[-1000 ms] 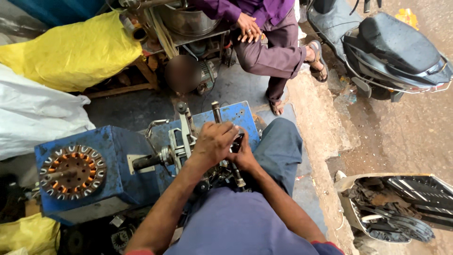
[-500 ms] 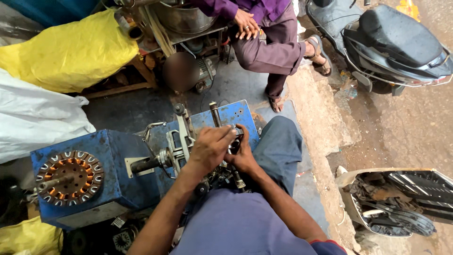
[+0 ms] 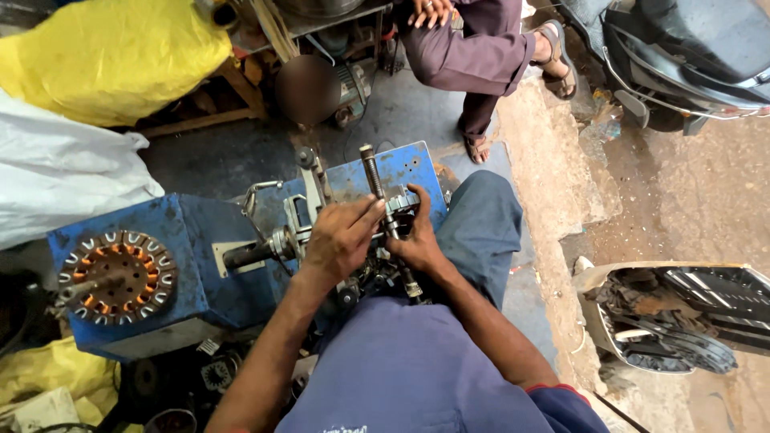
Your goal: The person repairs a motor component by inserting and aligning small mechanical parts into the central assembly.
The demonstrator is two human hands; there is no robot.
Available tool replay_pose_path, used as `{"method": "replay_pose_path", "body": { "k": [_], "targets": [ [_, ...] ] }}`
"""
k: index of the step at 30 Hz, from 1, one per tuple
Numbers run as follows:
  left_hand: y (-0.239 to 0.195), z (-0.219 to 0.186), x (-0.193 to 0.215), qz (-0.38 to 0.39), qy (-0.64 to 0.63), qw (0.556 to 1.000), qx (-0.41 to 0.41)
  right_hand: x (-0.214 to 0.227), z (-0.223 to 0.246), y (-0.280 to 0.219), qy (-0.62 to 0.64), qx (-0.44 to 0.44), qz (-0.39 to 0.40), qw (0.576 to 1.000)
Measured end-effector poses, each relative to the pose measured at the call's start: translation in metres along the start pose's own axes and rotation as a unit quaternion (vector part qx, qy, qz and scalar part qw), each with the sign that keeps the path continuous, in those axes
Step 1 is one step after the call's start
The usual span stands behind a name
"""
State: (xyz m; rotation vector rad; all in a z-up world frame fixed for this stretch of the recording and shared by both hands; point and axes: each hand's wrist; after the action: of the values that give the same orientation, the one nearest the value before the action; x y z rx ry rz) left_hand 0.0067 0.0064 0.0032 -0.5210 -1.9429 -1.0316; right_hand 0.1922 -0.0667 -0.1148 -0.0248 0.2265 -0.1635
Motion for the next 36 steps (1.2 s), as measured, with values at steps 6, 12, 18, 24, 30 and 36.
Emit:
{"method": "replay_pose_path", "body": {
  "k": [6, 12, 18, 24, 30, 36],
  "targets": [
    [0.036, -0.012, -0.024, 0.072, 0.012, 0.997, -0.028, -0.002, -0.003, 0.001, 0.025, -0.047, -0.012, 0.998],
    [0.007, 0.003, -0.001, 0.011, 0.006, 1.000, -0.014, 0.004, -0.010, 0.002, 0.083, -0.036, 0.001, 0.996],
    [-0.009, 0.004, 0.003, -0.001, -0.010, 1.000, 0.010, 0.005, -0.017, 0.001, 0.104, 0.001, 0.017, 0.994],
    [0.035, -0.007, -0.020, 0.087, 0.014, 0.996, -0.018, 0.001, -0.011, 0.002, 0.035, -0.060, -0.015, 0.997],
    [0.020, 0.001, -0.004, 0.054, 0.014, 0.998, -0.026, 0.003, -0.005, 0.001, 0.019, -0.004, 0.008, 1.000],
    [-0.013, 0.009, 0.007, 0.017, 0.031, 0.999, 0.001, 0.002, -0.005, 0.000, 0.054, -0.020, 0.006, 0.998]
  ]
}}
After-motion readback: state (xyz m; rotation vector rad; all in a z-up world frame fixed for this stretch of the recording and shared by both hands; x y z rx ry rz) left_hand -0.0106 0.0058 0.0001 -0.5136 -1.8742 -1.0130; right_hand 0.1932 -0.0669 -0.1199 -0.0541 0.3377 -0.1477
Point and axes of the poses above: each hand's wrist, its own y-axis towards the middle knuckle, its own x-axis out of the back of the hand, z = x × y, and after that the axes turned 11 degrees about y, right-handed
